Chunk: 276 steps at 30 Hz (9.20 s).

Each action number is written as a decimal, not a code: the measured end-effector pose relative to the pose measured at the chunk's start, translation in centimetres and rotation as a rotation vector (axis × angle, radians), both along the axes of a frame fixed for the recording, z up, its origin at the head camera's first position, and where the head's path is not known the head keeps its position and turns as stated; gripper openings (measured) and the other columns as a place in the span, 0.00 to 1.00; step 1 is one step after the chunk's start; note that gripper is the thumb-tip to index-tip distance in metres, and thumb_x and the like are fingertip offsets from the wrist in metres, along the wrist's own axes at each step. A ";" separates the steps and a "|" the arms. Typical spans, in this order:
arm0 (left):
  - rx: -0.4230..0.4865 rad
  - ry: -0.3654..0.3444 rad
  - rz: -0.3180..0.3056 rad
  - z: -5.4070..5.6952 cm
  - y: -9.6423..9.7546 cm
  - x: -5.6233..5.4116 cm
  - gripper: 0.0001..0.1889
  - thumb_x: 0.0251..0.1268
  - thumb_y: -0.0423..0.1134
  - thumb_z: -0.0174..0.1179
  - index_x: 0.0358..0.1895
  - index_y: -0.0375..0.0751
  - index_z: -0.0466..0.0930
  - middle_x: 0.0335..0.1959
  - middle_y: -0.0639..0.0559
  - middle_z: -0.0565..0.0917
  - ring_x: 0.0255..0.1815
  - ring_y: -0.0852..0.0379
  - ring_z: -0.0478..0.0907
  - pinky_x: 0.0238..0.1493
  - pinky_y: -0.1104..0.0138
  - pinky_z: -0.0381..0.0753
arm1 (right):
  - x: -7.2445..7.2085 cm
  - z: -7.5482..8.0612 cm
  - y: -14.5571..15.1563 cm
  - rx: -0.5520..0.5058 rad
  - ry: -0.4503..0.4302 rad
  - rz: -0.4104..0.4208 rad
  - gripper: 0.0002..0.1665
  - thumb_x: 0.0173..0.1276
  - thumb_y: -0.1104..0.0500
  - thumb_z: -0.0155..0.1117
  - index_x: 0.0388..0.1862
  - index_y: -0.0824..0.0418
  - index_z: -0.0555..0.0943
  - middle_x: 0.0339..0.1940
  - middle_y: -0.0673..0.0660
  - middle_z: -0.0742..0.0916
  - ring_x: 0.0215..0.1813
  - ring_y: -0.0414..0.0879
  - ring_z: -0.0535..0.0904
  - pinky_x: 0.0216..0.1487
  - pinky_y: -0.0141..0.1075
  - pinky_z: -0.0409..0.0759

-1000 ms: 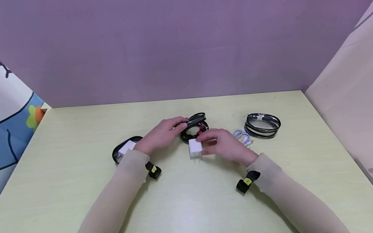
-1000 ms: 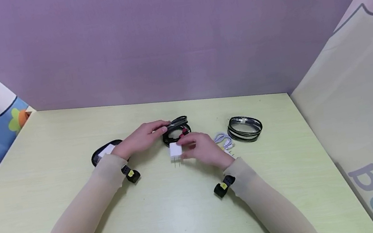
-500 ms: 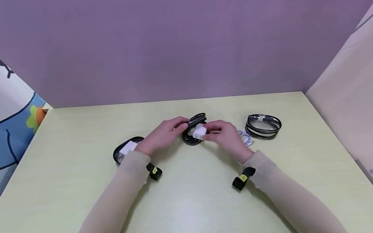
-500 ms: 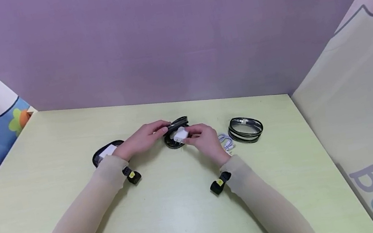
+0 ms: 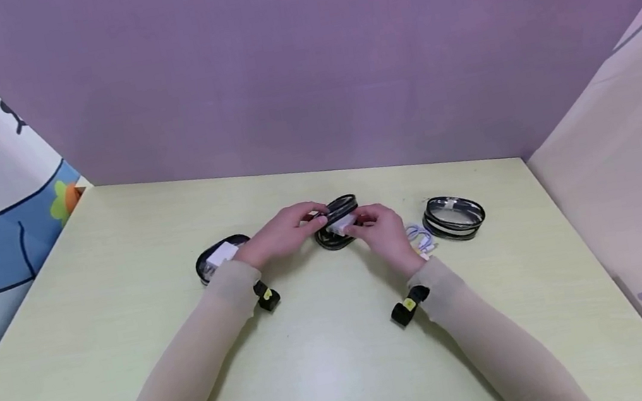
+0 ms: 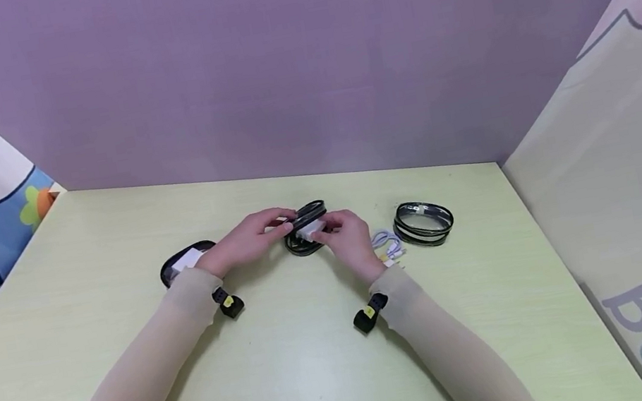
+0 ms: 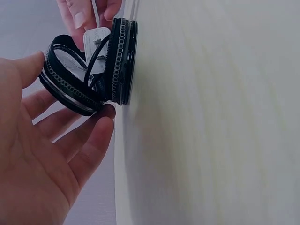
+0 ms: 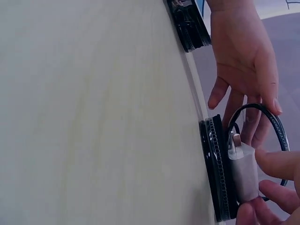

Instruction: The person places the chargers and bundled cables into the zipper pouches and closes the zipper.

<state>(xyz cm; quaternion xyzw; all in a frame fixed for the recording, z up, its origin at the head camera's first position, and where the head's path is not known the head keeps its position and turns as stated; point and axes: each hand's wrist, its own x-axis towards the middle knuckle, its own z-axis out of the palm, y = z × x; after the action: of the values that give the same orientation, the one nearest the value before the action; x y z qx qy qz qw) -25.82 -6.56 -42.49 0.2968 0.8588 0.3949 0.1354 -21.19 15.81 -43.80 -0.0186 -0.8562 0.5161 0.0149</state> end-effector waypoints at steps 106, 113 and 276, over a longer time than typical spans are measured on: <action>-0.213 0.249 -0.528 1.4 -3.0 8.7 0.10 0.59 0.43 0.72 0.43 0.66 0.90 0.68 0.69 0.71 0.62 0.65 0.72 0.61 0.65 0.73 | 6.7 0.9 1.9 0.277 -0.066 0.526 0.11 0.66 0.70 0.64 0.44 0.59 0.86 0.39 0.50 0.87 0.44 0.44 0.82 0.52 0.43 0.80; -0.209 0.236 -0.519 1.5 -3.0 8.7 0.11 0.60 0.42 0.71 0.43 0.67 0.90 0.68 0.70 0.71 0.62 0.66 0.72 0.60 0.66 0.73 | 6.5 1.4 1.4 0.412 -0.062 0.523 0.06 0.69 0.66 0.62 0.39 0.59 0.85 0.36 0.50 0.87 0.40 0.43 0.80 0.49 0.43 0.79; -0.428 0.722 -0.570 1.7 -0.3 9.2 0.36 0.59 0.23 0.63 0.69 0.59 0.75 0.74 0.60 0.67 0.69 0.55 0.68 0.44 0.63 0.81 | 9.7 1.1 3.3 -0.204 -0.426 0.427 0.06 0.79 0.68 0.48 0.41 0.71 0.71 0.34 0.65 0.88 0.35 0.54 0.86 0.36 0.44 0.85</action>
<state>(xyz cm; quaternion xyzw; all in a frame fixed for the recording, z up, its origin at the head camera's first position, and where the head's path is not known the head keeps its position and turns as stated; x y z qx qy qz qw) -16.66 -6.88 -40.81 0.6025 0.7975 0.0298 -0.0101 -11.48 19.15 -42.72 0.0527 -0.7684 0.5754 -0.2753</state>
